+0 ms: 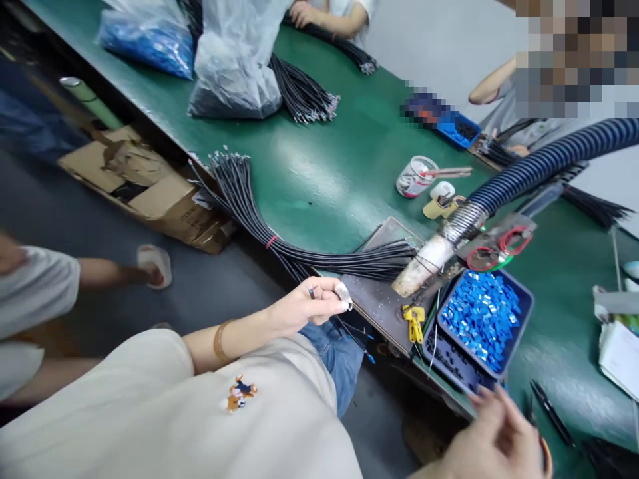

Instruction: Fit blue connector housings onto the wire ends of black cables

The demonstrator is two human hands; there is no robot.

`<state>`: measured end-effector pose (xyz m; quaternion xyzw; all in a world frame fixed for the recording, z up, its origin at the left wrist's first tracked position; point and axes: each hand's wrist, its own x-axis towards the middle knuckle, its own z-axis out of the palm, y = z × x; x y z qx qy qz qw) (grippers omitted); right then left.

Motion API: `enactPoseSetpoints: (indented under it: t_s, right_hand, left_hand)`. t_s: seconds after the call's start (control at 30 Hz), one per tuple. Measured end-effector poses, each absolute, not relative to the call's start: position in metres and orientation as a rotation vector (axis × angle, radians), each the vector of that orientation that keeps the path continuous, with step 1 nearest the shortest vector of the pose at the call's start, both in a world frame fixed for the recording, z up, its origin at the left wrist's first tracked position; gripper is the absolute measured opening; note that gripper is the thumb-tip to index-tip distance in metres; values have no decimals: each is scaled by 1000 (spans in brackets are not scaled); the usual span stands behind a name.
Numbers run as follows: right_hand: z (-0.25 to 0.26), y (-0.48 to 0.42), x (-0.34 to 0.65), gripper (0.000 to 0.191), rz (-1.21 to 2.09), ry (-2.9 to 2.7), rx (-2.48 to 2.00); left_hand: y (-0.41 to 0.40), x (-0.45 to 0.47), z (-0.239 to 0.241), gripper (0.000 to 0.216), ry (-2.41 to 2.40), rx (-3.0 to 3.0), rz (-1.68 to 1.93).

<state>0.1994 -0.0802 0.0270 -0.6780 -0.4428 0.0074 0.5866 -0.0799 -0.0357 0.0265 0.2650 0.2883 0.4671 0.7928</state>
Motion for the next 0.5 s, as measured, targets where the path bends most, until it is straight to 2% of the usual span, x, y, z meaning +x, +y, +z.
enactPoseSetpoints:
  t_s: [0.03,0.1,0.17,0.3,0.5]
  right_hand:
    - [27,-84,170,29,36,-1085,-1539]
    - [25,-88,120,28,389,-1390,-1439]
    - [23,-84,83,33,599,-1581,-1293]
    - [27,-58,45,25,475,-1725,-1100]
    - [37,-33,21,24,570,-1798,-985]
  left_hand:
    - [-37,-82,28,38,606,557,1002]
    - [-40,-85,29,39,577,535,1005]
    - [-44,-89,31,40,560,518,1017]
    - [-50,-103,34,42,565,438,1073]
    - [-53,-122,30,37,516,367,1163]
